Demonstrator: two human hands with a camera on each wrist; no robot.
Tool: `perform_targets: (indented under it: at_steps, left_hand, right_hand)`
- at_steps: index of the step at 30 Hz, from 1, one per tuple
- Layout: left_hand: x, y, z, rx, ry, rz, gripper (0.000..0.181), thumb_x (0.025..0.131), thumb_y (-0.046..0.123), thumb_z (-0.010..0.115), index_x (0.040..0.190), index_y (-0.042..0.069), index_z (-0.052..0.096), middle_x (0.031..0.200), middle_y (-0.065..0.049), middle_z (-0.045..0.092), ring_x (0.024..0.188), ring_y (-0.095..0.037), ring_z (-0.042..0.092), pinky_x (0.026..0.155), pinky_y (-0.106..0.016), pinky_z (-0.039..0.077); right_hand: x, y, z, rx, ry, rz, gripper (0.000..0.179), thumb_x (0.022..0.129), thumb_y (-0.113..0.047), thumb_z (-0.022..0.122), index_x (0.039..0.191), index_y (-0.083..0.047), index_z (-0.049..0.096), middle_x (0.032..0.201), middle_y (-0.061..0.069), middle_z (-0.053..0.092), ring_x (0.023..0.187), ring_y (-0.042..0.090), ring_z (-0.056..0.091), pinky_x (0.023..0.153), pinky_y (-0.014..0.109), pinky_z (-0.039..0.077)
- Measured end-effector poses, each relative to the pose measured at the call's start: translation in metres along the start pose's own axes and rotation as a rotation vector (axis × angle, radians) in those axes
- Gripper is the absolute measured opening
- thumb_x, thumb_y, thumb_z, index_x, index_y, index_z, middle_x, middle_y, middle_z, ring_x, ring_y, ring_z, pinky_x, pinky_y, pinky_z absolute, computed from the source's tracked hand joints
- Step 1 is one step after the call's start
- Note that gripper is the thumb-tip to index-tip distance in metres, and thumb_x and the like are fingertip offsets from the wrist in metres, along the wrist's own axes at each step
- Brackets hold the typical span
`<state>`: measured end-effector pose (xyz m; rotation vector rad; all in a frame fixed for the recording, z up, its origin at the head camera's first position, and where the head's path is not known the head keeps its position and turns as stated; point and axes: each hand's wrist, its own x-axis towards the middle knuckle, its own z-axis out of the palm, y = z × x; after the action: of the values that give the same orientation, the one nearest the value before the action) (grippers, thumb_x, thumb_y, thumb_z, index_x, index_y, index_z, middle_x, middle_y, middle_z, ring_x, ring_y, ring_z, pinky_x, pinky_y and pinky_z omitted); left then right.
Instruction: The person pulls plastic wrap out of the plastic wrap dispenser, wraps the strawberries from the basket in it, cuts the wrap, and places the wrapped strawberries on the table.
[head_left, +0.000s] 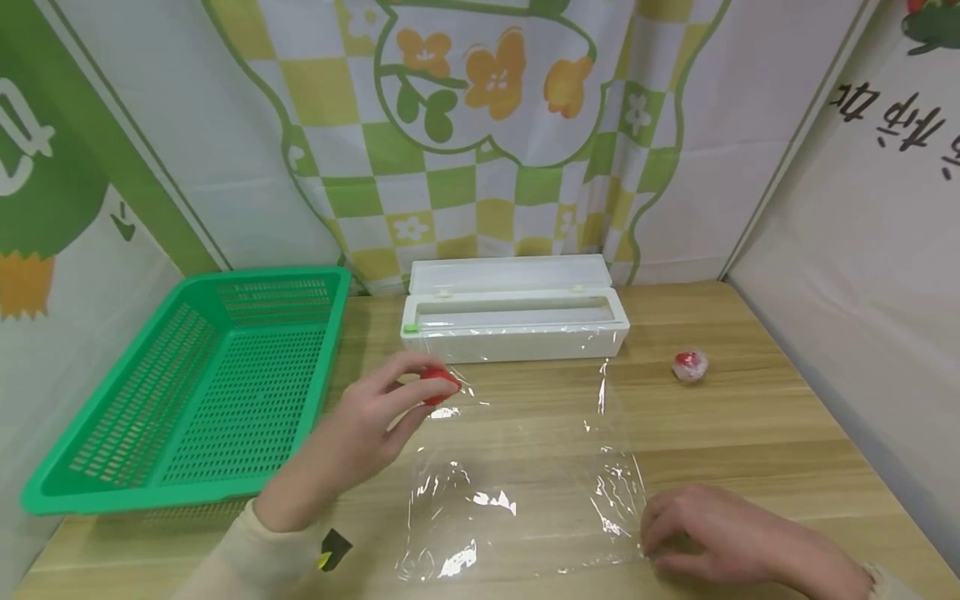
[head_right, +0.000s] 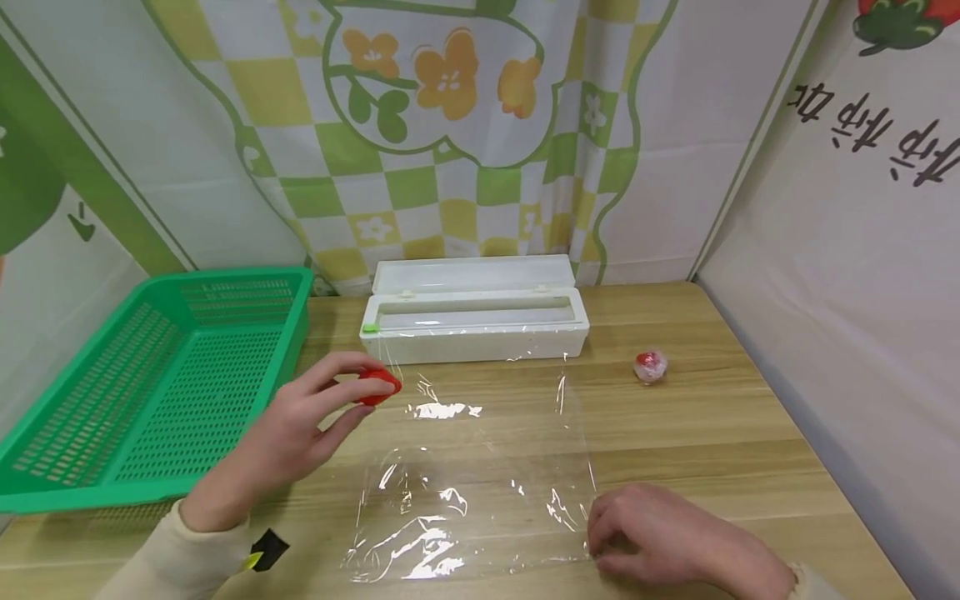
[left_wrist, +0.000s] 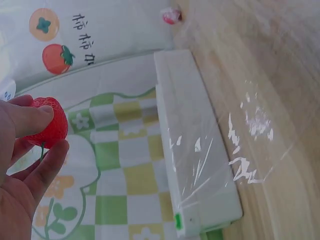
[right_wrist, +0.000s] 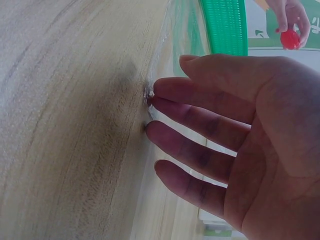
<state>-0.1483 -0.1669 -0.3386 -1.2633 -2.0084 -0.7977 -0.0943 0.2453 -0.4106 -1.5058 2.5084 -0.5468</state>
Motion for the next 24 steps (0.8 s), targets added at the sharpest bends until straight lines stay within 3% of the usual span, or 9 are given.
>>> perform_targets:
  at_steps: [8, 14, 20, 24]
  left_hand:
    - [-0.003, 0.009, 0.029, -0.035, -0.038, 0.057, 0.02, 0.095, 0.006, 0.063, 0.113, 0.013, 0.068, 0.114, -0.007, 0.063, 0.095, -0.014, 0.064, 0.068, -0.014, 0.052]
    - [-0.005, 0.016, 0.051, -0.092, -0.151, 0.052, 0.024, 0.09, 0.004, 0.069, 0.111, 0.016, 0.068, 0.114, -0.001, 0.062, 0.097, -0.01, 0.063, 0.078, -0.011, 0.053]
    - [-0.009, 0.019, 0.068, -0.077, -0.258, 0.09, 0.028, 0.086, 0.004, 0.073, 0.11, 0.017, 0.068, 0.113, 0.002, 0.062, 0.095, -0.008, 0.063, 0.084, -0.012, 0.052]
    - [-0.014, 0.021, 0.075, -0.061, -0.323, 0.074, 0.033, 0.084, 0.006, 0.075, 0.113, 0.02, 0.068, 0.113, 0.004, 0.062, 0.098, -0.008, 0.063, 0.086, -0.013, 0.052]
  right_hand:
    - [0.0, -0.001, 0.0, -0.003, 0.01, -0.004, 0.016, 0.083, -0.018, 0.075, 0.093, -0.031, 0.074, 0.096, -0.022, 0.066, 0.089, -0.007, 0.06, 0.075, 0.017, 0.053]
    - [0.001, -0.001, -0.001, 0.006, 0.012, -0.002, 0.016, 0.083, -0.018, 0.075, 0.093, -0.03, 0.074, 0.096, -0.021, 0.067, 0.089, -0.007, 0.061, 0.075, 0.018, 0.054]
    - [0.0, -0.001, -0.001, 0.0, 0.009, 0.002, 0.015, 0.083, -0.018, 0.075, 0.093, -0.03, 0.074, 0.096, -0.021, 0.067, 0.089, -0.007, 0.06, 0.075, 0.018, 0.054]
    - [0.0, 0.0, -0.001, -0.009, 0.016, -0.001, 0.015, 0.083, -0.019, 0.075, 0.092, -0.031, 0.073, 0.096, -0.022, 0.067, 0.088, -0.007, 0.06, 0.075, 0.018, 0.054]
